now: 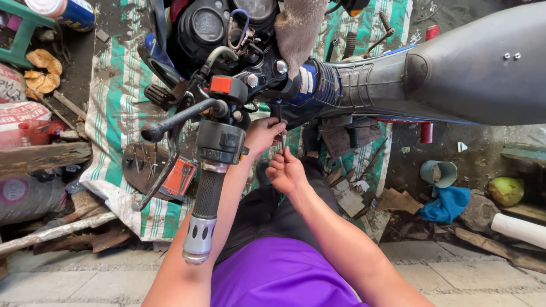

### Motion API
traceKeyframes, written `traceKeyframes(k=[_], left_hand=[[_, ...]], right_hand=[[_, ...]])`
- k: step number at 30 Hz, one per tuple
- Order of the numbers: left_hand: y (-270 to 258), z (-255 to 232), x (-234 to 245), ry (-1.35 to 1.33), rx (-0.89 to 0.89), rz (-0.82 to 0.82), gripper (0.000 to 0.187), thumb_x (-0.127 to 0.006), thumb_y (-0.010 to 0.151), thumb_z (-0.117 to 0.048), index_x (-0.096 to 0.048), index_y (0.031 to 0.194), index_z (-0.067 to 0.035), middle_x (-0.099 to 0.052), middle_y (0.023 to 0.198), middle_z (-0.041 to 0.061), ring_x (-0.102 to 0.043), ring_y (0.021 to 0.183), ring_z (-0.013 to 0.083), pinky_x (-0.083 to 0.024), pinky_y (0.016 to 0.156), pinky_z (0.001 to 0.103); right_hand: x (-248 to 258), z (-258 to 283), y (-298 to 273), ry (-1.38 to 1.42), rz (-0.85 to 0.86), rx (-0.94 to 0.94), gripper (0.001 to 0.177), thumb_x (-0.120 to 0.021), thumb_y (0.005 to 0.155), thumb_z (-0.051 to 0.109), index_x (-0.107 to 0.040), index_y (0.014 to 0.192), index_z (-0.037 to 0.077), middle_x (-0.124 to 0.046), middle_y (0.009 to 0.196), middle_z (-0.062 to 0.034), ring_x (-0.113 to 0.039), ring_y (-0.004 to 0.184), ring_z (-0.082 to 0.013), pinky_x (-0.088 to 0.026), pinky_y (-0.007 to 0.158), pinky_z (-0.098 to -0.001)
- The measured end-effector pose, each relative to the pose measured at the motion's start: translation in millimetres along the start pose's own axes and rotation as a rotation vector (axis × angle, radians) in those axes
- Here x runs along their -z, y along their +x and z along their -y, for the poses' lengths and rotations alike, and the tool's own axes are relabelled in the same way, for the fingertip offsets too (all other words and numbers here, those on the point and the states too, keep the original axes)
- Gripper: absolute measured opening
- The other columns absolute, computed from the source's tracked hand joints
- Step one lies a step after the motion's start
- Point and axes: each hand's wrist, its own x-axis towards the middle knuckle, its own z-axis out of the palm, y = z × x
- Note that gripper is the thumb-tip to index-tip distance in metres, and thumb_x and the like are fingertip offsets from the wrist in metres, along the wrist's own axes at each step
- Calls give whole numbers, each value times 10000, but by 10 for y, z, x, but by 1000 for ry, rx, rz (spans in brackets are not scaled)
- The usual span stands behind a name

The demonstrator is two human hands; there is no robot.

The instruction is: The person uses a T-handle wrench to loosen and tighten bolts on the motorcycle's handlebar and side panel. They remove a bolt, walk to a workbench to retrieve a nut, and then return to reattach the bolt to the motorcycle's side panel.

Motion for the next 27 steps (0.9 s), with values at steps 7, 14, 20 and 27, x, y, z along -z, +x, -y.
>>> traceKeyframes(k=[7,14,20,27], left_hand=[[65,44,-5,-21,0,-11,232,-874,959,-252,-851,1123,-89,-839,856,100,-809,663,169,-712,608,276],[62,8,-22,-18,-9,-24,241,-878,953,-252,-852,1112,-72,-837,860,110,-811,673,182,-713,629,298],[95,-14,-61,-12,7,-36,185,-840,980,-246,-856,1055,-77,-835,838,98,-821,669,182,-705,617,301],[81,-6,-67,-18,-21,-75,177,-857,958,-250,-860,1032,-89,-829,806,88,-806,628,154,-696,592,271]], right_hand=[[-330,-147,-270,-583,-241,321,502,-546,1170,554,-566,1273,63,-702,1017,-127,-697,626,-223,-571,495,-288],[-228,-194,-144,-494,-99,266,453,-593,1155,489,-743,998,91,-673,778,-99,-639,622,-235,-574,561,-356],[-188,-50,-292,-173,144,11,512,-536,1121,647,-694,1071,163,-596,836,-17,-557,656,-179,-500,645,-347],[-184,-15,-322,-1062,-236,635,256,-805,1079,301,-752,1145,59,-808,820,-126,-768,571,-205,-612,506,-282]])
